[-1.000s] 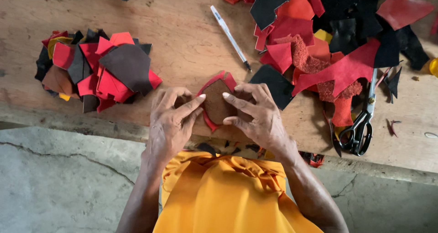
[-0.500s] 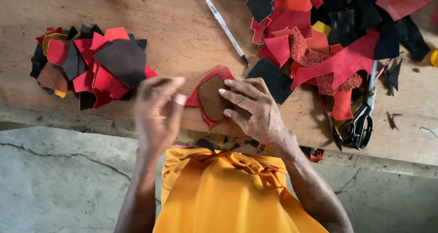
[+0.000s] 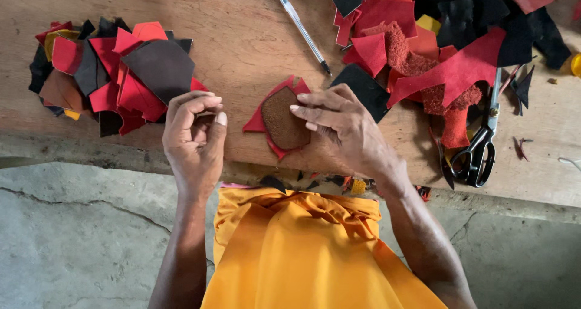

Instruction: The person arranges red and black fabric pieces on a wooden table, using a black template to trace outlines with a white marker. They then use scissors to cut the marked fabric into specific shapes, handling the pieces and tools with both hands throughout the process.

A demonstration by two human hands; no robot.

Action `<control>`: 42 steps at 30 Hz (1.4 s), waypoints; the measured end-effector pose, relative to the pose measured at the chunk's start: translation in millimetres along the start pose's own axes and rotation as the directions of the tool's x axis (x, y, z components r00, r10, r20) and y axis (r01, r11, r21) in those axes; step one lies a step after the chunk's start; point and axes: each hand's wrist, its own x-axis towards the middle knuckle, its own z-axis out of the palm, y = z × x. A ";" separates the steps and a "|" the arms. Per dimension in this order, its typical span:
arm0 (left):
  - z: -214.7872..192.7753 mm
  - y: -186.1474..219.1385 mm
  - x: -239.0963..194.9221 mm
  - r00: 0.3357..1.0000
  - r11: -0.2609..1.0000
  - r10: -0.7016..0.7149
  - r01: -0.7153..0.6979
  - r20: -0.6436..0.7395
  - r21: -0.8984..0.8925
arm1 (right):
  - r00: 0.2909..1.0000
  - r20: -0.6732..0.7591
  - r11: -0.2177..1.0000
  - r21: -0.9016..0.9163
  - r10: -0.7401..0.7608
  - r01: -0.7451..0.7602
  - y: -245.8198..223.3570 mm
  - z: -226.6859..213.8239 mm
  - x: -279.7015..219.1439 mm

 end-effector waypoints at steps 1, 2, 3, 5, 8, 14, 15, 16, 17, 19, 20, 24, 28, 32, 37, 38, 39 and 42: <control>0.3 0.5 0.6 1.000 1.000 -0.003 0.003 0.004 0.006 | 1.000 0.028 1.000 -0.002 -0.008 0.008 1.5 -3.4 2.5; 0.7 0.6 1.4 1.000 1.000 0.004 -0.004 0.006 0.011 | 0.998 0.065 1.000 0.014 0.010 -0.011 3.2 -6.8 4.9; 0.7 0.9 1.3 1.000 1.000 0.008 -0.008 0.006 0.018 | 0.994 0.105 0.999 0.031 0.028 -0.031 4.7 -9.8 7.0; 0.6 0.9 1.0 1.000 0.999 0.011 -0.012 0.008 0.032 | 0.990 0.137 0.998 0.051 0.015 -0.022 7.8 -13.4 11.3; 0.4 1.4 0.3 1.000 0.998 0.008 -0.009 0.011 0.056 | 0.993 0.112 0.998 0.053 -0.046 0.040 8.6 -14.1 14.1; 0.5 5.2 -0.4 1.000 0.996 0.019 -0.019 -0.001 0.087 | 0.997 -0.037 0.995 -0.080 -0.070 0.067 -9.7 1.9 3.7; 1.5 5.8 1.5 0.999 0.993 0.034 -0.033 -0.001 0.110 | 0.996 -0.064 0.993 -0.104 -0.061 0.054 -11.8 4.6 2.8; 2.4 7.0 3.3 0.999 0.990 0.048 -0.047 0.000 0.134 | 0.994 -0.091 0.991 -0.127 -0.053 0.042 -13.2 6.7 2.5; 2.3 8.8 4.4 0.997 0.974 0.077 -0.079 0.021 0.211 | 0.994 -0.107 0.993 -0.119 -0.035 0.022 -14.3 9.2 2.1; 2.2 12.4 6.4 0.989 0.922 0.127 -0.144 0.071 0.358 | 0.990 -0.138 0.995 -0.103 0.007 -0.021 -14.1 12.8 1.8; 3.3 13.3 8.0 0.990 0.916 0.122 -0.142 0.076 0.376 | 0.989 -0.145 0.995 -0.099 0.007 -0.021 -12.7 13.5 1.7; 4.6 16.3 8.7 0.992 0.907 0.098 -0.124 0.084 0.403 | 0.988 -0.151 0.996 -0.078 0.024 -0.036 -10.8 17.8 1.0; 5.3 16.6 11.9 0.983 0.878 0.157 -0.183 0.095 0.443 | 0.990 -0.143 0.994 -0.103 0.018 -0.033 -12.4 16.3 4.3; 6.8 16.7 12.1 0.990 0.897 0.119 -0.142 0.080 0.418 | 0.989 -0.140 0.993 -0.097 0.055 -0.069 -20.2 14.6 5.2; 8.6 18.9 12.2 0.992 0.892 0.110 -0.129 0.068 0.433 | 0.991 -0.105 0.993 -0.070 0.087 -0.095 -23.6 10.3 8.9; 8.9 19.5 12.1 0.993 0.897 0.103 -0.121 0.065 0.425 | 0.991 -0.101 0.992 -0.079 0.085 -0.094 -23.9 9.6 9.2; 9.1 19.7 12.2 0.993 0.901 0.096 -0.113 0.062 0.418 | 0.992 -0.097 0.992 -0.088 0.082 -0.091 -23.7 8.9 9.6; 7.9 19.0 12.1 0.989 0.885 0.130 -0.149 0.073 0.441 | 0.993 -0.102 0.992 -0.104 0.063 -0.073 -22.5 9.1 9.9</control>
